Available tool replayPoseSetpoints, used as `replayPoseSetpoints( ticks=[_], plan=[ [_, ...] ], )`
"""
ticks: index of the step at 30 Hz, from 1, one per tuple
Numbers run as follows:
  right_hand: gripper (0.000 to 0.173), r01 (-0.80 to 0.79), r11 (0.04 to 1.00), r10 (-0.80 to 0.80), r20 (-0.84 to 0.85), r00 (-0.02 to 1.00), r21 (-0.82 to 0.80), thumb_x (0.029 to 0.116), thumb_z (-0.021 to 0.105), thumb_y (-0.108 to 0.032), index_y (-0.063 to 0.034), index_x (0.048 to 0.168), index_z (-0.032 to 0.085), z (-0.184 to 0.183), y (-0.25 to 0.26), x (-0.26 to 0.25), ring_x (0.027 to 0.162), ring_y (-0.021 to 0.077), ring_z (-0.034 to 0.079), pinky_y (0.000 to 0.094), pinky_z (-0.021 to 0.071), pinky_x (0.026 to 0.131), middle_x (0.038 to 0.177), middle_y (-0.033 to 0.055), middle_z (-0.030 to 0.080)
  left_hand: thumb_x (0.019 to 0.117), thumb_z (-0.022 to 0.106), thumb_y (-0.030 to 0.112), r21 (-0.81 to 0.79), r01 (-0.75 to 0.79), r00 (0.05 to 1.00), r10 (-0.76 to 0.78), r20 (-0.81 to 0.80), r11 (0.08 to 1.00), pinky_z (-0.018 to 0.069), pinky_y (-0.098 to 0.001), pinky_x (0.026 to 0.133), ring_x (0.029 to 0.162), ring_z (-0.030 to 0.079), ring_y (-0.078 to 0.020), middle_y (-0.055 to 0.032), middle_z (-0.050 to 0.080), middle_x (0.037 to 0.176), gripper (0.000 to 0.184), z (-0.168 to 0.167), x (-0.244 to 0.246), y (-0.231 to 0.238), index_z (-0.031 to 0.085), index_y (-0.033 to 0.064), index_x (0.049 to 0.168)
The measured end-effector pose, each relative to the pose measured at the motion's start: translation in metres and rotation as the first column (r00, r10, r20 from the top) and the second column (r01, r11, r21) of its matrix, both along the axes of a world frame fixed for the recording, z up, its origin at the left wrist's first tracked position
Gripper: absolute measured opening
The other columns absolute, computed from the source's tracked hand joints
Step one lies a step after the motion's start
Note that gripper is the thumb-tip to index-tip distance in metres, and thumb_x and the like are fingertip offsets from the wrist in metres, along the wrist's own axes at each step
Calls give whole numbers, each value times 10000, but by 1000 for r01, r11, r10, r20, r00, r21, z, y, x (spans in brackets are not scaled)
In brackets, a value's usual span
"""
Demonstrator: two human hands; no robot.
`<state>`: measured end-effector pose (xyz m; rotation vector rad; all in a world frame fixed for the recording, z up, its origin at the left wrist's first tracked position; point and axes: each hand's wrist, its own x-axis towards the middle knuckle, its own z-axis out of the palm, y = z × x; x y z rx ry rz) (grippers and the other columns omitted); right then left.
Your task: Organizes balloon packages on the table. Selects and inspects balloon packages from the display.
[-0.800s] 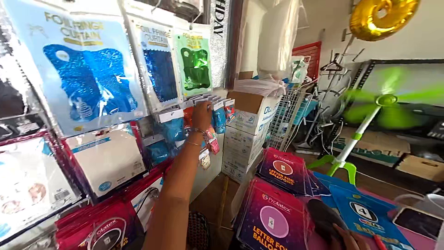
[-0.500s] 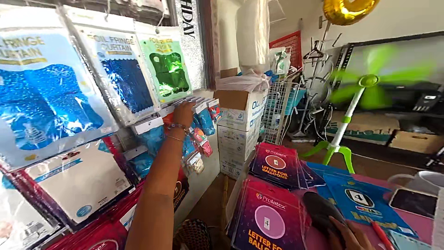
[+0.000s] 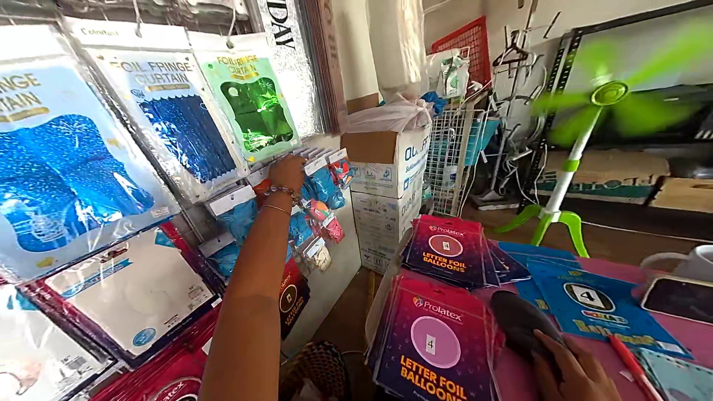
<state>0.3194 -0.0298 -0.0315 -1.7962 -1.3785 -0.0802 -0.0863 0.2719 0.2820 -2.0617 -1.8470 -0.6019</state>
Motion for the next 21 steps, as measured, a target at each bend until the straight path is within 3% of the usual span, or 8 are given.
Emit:
replayPoseSetpoints(
  ticks=[5, 13, 21],
  plan=[
    [367, -19, 1000, 19, 3, 1000, -1, 999, 567, -135, 40, 1311, 651, 2, 0, 1, 1282, 555, 521, 643, 408, 1070, 1376, 378, 537, 963, 631, 125, 15, -11, 999, 12, -49, 1000, 442, -687, 990, 1239, 585, -455, -227, 642, 1308, 331, 0, 0, 8, 694, 118, 1288],
    [360, -13, 1000, 13, 6, 1000, 10, 993, 577, -127, 28, 1306, 661, 0, 1, 3, 1267, 557, 533, 647, 418, 1054, 1383, 376, 535, 993, 586, 125, 18, -77, 991, 79, -110, 997, 456, -645, 988, 1226, 607, -418, -196, 656, 1300, 323, 1, 5, 8, 683, 122, 1301],
    [369, -7, 1000, 7, -10, 1000, -5, 995, 580, -137, 28, 1317, 655, 2, 1, 1, 1275, 557, 527, 646, 412, 1062, 1388, 378, 531, 991, 582, 119, 64, -132, 986, 138, -94, 989, 476, -636, 968, 1197, 629, -408, -183, 688, 1250, 271, -1, 4, 7, 708, 114, 1231]
  ],
)
